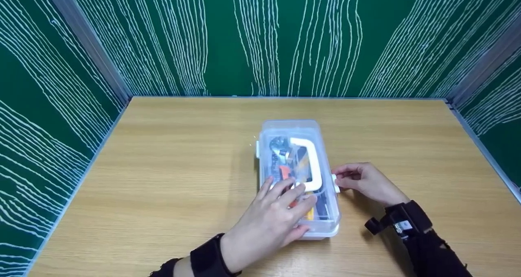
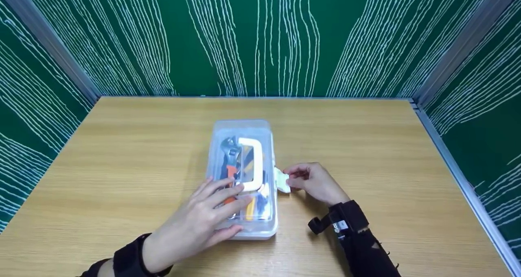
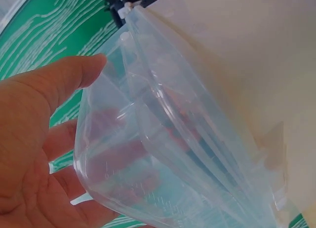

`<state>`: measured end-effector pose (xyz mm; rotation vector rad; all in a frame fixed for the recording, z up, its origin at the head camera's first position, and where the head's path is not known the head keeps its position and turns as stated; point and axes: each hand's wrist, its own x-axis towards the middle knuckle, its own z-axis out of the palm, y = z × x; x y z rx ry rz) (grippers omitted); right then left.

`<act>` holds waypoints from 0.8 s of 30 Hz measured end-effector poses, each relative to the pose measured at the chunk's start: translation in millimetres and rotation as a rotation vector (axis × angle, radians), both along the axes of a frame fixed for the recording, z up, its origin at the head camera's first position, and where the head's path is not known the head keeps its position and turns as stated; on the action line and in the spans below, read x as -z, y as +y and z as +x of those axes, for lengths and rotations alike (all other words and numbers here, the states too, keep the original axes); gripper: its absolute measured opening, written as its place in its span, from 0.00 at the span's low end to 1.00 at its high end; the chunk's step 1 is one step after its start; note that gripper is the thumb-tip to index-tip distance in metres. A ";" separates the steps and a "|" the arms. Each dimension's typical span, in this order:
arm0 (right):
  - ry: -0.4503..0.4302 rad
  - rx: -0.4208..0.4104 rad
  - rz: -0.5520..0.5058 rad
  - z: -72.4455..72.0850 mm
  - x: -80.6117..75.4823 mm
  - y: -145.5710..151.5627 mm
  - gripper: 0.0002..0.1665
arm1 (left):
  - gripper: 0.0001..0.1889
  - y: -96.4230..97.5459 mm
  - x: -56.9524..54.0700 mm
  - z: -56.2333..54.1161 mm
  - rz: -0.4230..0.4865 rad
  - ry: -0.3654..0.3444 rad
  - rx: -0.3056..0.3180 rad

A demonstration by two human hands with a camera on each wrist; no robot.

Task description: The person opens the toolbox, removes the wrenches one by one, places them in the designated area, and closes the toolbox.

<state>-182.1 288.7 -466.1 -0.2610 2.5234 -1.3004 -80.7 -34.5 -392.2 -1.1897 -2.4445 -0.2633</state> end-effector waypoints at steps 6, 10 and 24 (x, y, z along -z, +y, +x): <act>0.043 -0.024 0.028 1.7 1.3 -6.2 0.21 | 0.26 0.2 0.6 0.2 -0.002 0.002 0.004; 0.052 -0.048 0.018 2.8 1.7 -9.3 0.20 | 0.26 0.0 1.0 0.4 -0.005 0.000 0.006; 0.042 -0.068 0.004 3.3 5.8 -12.1 0.20 | 0.26 0.7 0.6 -0.6 -0.025 -0.005 0.006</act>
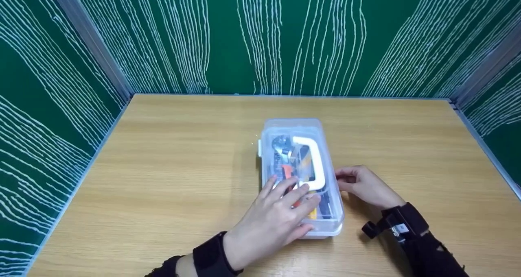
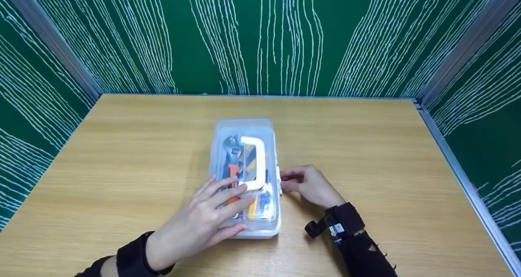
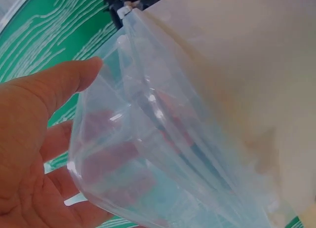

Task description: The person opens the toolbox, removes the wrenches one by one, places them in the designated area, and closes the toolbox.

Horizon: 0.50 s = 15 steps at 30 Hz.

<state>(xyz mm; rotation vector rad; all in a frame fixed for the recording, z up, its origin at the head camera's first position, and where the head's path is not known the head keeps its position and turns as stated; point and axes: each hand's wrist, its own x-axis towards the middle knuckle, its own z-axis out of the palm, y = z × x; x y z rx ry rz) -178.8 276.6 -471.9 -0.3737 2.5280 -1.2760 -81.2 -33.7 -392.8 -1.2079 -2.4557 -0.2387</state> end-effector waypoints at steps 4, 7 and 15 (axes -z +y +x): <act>0.001 -0.005 0.001 1.3 -1.8 -0.3 0.20 | 0.25 1.2 -0.3 -0.7 -0.004 -0.007 0.008; -0.004 -0.008 0.006 1.5 -5.0 -0.8 0.21 | 0.26 0.1 -0.7 -1.0 0.000 -0.027 0.015; -0.064 0.045 -0.052 5.2 -24.5 0.0 0.26 | 0.28 -14.1 -9.0 -16.6 0.206 -0.133 0.095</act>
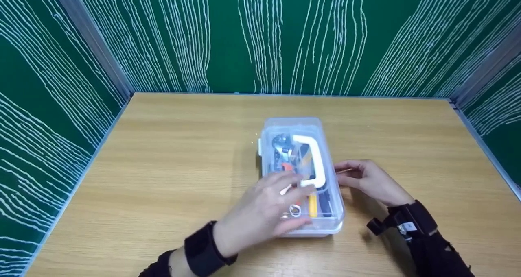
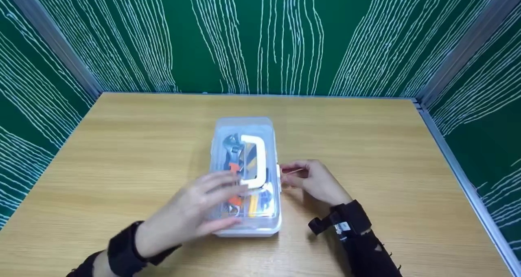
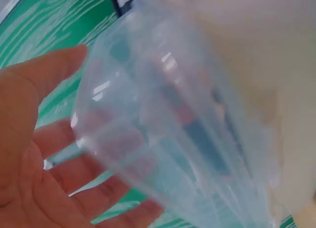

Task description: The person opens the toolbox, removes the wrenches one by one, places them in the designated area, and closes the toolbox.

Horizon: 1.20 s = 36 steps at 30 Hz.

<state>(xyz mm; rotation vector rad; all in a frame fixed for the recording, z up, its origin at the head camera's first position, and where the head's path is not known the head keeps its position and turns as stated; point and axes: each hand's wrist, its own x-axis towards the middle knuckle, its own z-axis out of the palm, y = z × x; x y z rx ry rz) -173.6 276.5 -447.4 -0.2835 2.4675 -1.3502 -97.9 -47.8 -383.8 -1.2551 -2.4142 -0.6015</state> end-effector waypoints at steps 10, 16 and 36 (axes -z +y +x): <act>0.005 -0.074 -0.065 2.2 -17.3 6.4 0.37 | 0.37 -26.5 -12.8 -30.7 0.094 -0.257 -0.280; 0.043 -0.138 -0.026 7.2 -23.7 6.1 0.42 | 0.46 -32.2 -12.1 -38.0 0.056 -0.485 -0.367; 0.108 -0.251 0.007 15.1 -28.0 6.3 0.47 | 0.37 -27.0 -5.4 -39.0 0.127 -0.882 -0.252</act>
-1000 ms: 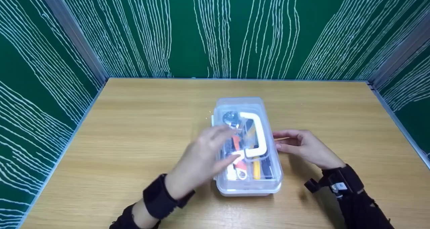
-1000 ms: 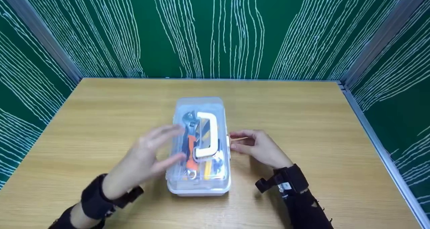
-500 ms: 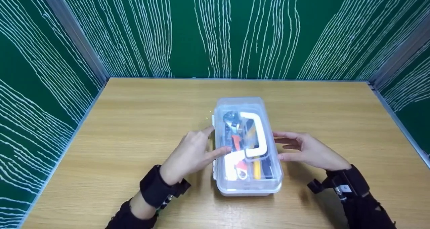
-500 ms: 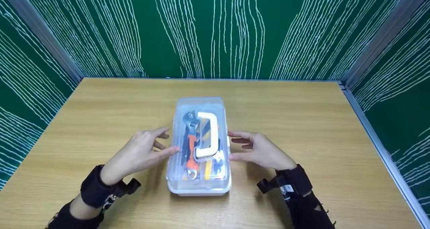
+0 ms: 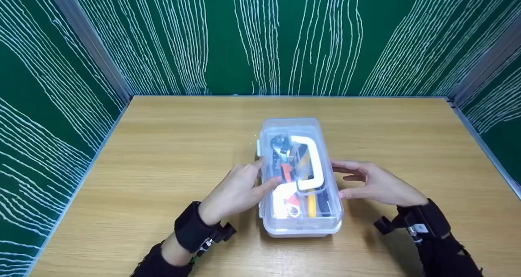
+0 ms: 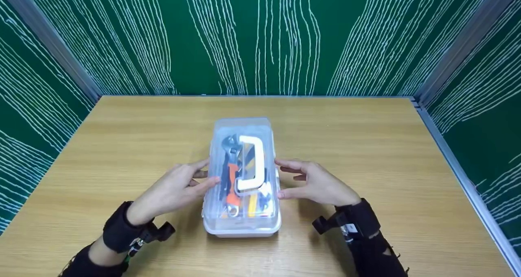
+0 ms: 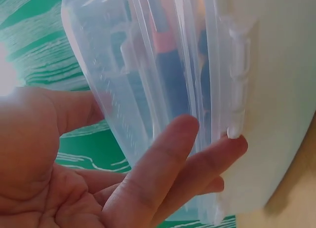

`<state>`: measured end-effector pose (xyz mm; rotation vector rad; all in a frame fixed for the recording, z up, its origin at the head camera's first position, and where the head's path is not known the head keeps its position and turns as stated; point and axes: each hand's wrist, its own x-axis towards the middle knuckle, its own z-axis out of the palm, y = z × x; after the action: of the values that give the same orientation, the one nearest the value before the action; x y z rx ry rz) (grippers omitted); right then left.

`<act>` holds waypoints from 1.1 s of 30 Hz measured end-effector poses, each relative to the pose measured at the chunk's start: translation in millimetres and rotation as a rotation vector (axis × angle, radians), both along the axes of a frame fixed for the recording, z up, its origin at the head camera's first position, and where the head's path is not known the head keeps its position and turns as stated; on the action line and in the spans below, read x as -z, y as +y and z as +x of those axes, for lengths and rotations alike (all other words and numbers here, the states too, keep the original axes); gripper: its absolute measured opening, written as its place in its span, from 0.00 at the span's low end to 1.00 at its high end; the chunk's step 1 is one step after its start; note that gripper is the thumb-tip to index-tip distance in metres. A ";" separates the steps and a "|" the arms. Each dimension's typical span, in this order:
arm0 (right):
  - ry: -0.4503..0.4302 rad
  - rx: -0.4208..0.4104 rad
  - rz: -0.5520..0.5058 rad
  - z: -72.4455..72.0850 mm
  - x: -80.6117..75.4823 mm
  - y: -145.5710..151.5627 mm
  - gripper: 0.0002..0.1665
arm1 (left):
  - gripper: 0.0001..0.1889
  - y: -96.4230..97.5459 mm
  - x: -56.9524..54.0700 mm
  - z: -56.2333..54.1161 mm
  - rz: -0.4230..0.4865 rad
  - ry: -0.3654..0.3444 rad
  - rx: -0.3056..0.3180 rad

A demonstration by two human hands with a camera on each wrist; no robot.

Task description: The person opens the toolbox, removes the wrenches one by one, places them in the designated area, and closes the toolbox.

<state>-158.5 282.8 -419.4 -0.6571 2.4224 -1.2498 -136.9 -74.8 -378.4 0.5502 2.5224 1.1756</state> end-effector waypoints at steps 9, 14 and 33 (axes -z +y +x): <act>0.008 0.023 0.052 1.8 -5.3 5.6 0.48 | 0.38 5.2 2.9 0.6 0.044 -0.003 -0.001; 0.025 0.016 0.048 1.4 -7.4 7.9 0.47 | 0.40 8.3 4.0 0.9 0.052 0.006 -0.012; 0.048 0.049 0.003 3.2 -13.6 17.8 0.45 | 0.36 17.9 14.0 0.4 0.161 0.013 -0.013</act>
<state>-155.3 300.6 -405.8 -0.6367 2.4931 -1.2628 -136.4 -56.9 -392.4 0.5831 2.4593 1.3926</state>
